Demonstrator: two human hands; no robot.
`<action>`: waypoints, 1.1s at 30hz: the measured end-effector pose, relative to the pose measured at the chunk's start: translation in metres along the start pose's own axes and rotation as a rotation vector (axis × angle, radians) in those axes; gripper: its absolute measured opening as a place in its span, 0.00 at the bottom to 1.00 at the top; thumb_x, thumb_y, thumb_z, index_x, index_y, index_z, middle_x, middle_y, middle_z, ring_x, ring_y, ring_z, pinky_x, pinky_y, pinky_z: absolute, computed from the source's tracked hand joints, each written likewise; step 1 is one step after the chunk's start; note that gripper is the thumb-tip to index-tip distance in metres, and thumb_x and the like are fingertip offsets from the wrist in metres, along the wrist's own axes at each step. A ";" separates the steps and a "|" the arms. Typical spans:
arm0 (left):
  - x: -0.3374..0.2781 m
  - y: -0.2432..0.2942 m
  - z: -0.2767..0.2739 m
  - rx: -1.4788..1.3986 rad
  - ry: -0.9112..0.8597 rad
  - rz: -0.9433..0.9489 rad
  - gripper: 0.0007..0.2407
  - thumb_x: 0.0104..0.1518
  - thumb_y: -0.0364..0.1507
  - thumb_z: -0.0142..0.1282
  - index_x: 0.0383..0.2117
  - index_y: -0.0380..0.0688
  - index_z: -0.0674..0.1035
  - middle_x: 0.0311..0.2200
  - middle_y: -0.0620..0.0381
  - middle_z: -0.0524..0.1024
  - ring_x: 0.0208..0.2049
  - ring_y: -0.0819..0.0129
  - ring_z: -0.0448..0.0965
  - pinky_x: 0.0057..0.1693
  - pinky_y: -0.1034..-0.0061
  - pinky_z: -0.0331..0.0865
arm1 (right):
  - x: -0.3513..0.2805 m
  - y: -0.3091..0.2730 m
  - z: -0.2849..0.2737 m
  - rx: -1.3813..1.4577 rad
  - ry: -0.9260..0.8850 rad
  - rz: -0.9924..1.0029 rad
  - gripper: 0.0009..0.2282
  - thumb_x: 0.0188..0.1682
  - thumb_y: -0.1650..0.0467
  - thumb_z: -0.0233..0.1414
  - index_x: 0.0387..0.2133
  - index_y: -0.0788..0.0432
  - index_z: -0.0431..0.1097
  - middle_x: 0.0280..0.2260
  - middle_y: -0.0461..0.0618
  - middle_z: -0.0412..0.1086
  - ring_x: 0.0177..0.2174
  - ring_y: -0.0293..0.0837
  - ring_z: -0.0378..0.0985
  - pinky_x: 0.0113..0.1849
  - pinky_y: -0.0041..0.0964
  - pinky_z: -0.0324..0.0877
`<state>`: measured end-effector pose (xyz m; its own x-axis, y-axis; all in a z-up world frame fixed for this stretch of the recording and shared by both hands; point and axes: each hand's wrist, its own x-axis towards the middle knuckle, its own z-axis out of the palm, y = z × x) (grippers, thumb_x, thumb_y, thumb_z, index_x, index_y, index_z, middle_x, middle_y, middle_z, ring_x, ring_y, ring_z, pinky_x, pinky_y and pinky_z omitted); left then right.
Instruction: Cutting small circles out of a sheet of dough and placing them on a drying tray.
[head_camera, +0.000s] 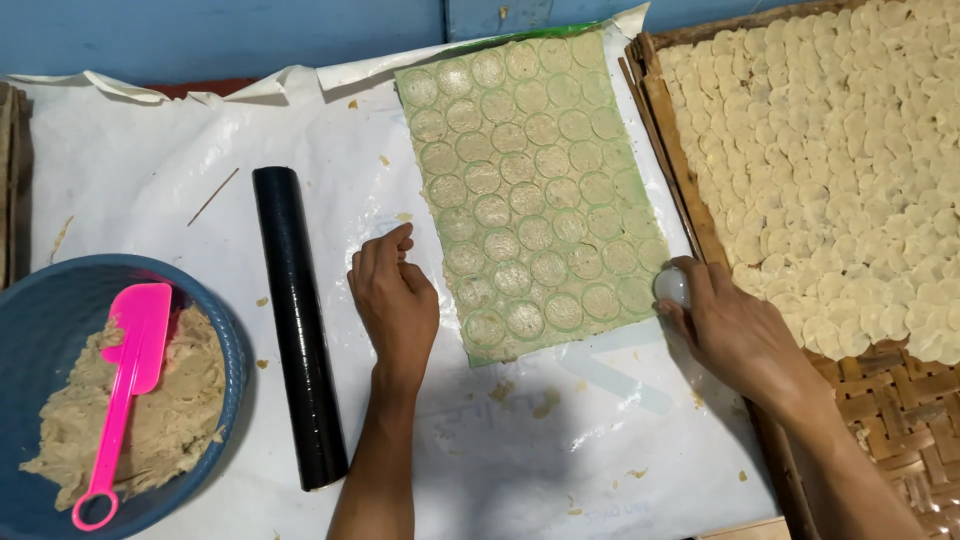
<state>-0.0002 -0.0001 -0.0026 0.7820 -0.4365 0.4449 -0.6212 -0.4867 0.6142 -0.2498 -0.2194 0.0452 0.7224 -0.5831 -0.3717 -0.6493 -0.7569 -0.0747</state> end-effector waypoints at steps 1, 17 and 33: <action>0.000 -0.001 0.000 0.003 -0.002 -0.001 0.19 0.49 0.11 0.45 0.46 0.37 0.79 0.36 0.53 0.76 0.38 0.61 0.73 0.51 0.66 0.65 | 0.002 0.001 0.003 0.002 -0.003 -0.001 0.23 0.56 0.57 0.38 0.60 0.57 0.52 0.41 0.58 0.69 0.19 0.44 0.79 0.22 0.38 0.81; -0.001 -0.002 0.001 0.015 0.013 0.002 0.20 0.48 0.11 0.46 0.46 0.38 0.79 0.36 0.54 0.77 0.38 0.61 0.75 0.51 0.67 0.65 | 0.007 0.002 0.019 -0.150 0.105 -0.006 0.22 0.60 0.53 0.29 0.44 0.58 0.58 0.22 0.51 0.72 0.13 0.44 0.74 0.18 0.36 0.72; -0.015 0.012 -0.015 -0.001 -0.062 -0.069 0.16 0.54 0.17 0.47 0.50 0.32 0.78 0.40 0.48 0.78 0.42 0.56 0.76 0.51 0.65 0.71 | -0.047 0.004 -0.002 0.233 0.652 -0.009 0.21 0.55 0.61 0.51 0.57 0.61 0.65 0.41 0.69 0.67 0.27 0.65 0.78 0.30 0.54 0.75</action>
<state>-0.0187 0.0119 0.0075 0.8182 -0.4479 0.3606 -0.5659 -0.5166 0.6426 -0.2856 -0.1957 0.0646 0.6761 -0.6907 0.2567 -0.6239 -0.7219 -0.2992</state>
